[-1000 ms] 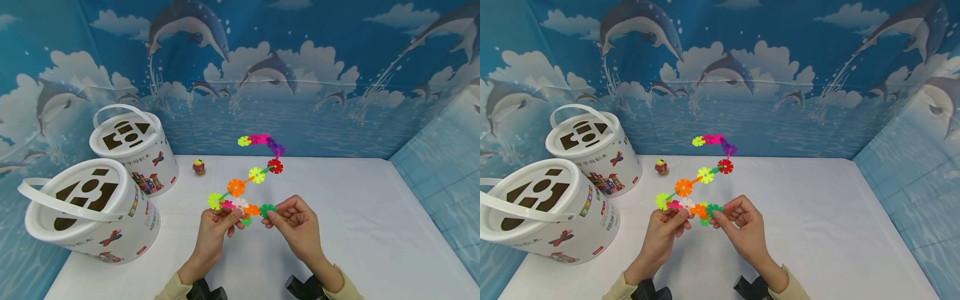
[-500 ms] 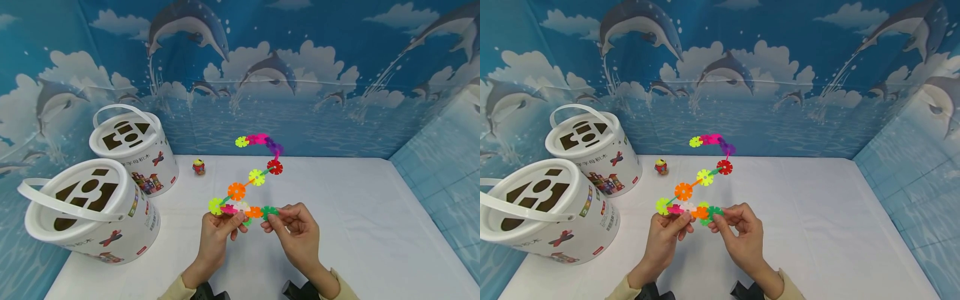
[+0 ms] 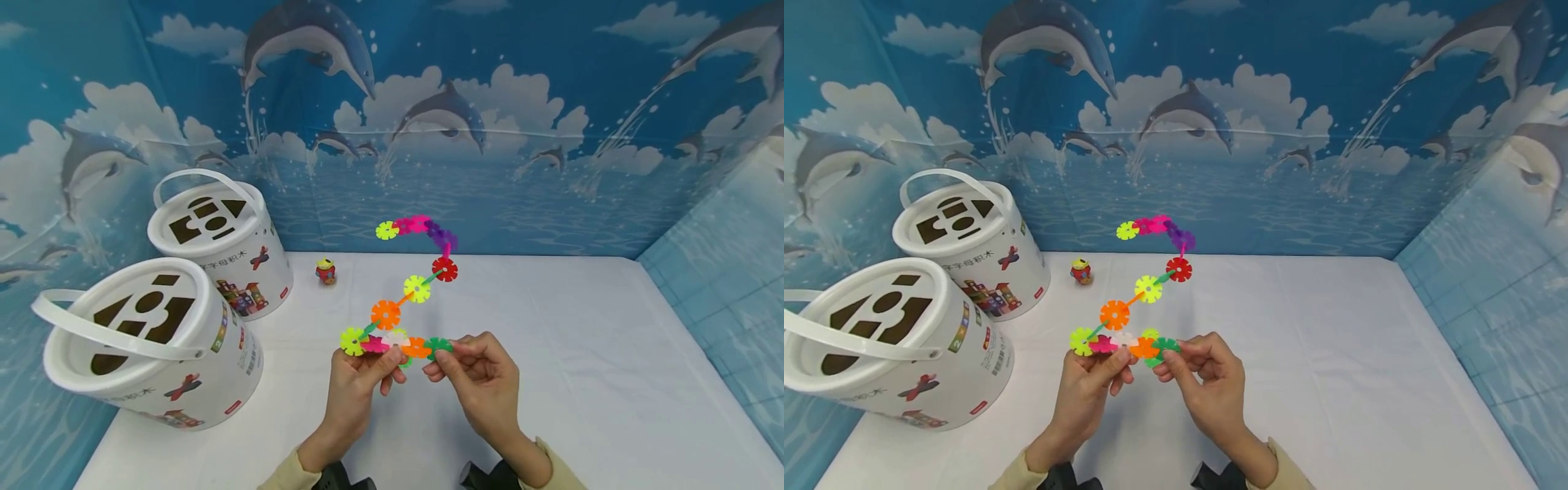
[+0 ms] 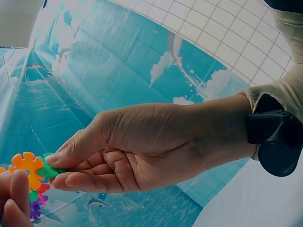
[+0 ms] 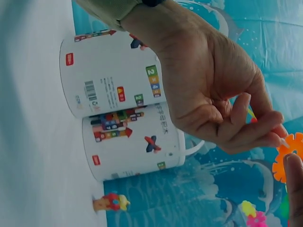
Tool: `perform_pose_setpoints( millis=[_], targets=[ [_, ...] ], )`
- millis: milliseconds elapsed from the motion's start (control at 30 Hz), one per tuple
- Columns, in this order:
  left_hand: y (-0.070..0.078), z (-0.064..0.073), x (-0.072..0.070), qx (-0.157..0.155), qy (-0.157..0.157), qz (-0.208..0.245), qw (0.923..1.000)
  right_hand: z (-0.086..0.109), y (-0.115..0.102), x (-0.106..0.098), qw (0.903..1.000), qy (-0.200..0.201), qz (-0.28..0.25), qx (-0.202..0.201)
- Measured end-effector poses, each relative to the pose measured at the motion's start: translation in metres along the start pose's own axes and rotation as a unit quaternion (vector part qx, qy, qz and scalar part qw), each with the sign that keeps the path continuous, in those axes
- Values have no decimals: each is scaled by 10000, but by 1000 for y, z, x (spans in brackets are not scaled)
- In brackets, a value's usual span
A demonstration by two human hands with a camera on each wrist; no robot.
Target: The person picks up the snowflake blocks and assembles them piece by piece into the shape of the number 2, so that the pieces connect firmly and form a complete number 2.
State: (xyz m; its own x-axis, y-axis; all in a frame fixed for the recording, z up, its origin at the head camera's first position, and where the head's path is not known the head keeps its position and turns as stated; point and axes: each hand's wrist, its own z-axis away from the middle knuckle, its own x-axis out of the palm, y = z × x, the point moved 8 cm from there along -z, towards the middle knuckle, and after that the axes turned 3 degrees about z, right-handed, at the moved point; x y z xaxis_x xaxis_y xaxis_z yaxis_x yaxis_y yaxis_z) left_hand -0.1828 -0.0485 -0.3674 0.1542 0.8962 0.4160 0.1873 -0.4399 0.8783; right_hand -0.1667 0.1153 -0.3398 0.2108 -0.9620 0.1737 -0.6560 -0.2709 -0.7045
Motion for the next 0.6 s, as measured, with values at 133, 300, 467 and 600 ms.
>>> perform_pose_setpoints(
  millis=[133, 300, 467, 600],
  targets=[
    [-2, -1, 1, -17, -9, 88, 10000, 0, 0, -1, 9998, -17, -165, -78],
    [-4, -2, -1, -12, -44, 84, 10000, -4, 2, -3, 9994, -109, 63, 320],
    [-3, -3, 0, 12, -63, 38, 10000, -9, 9, -11, 9906, -280, 576, 1208],
    [-7, -2, -1, -171, -12, -42, 9998, -10, 15, -13, 9797, -572, 729, 1780]
  ],
)
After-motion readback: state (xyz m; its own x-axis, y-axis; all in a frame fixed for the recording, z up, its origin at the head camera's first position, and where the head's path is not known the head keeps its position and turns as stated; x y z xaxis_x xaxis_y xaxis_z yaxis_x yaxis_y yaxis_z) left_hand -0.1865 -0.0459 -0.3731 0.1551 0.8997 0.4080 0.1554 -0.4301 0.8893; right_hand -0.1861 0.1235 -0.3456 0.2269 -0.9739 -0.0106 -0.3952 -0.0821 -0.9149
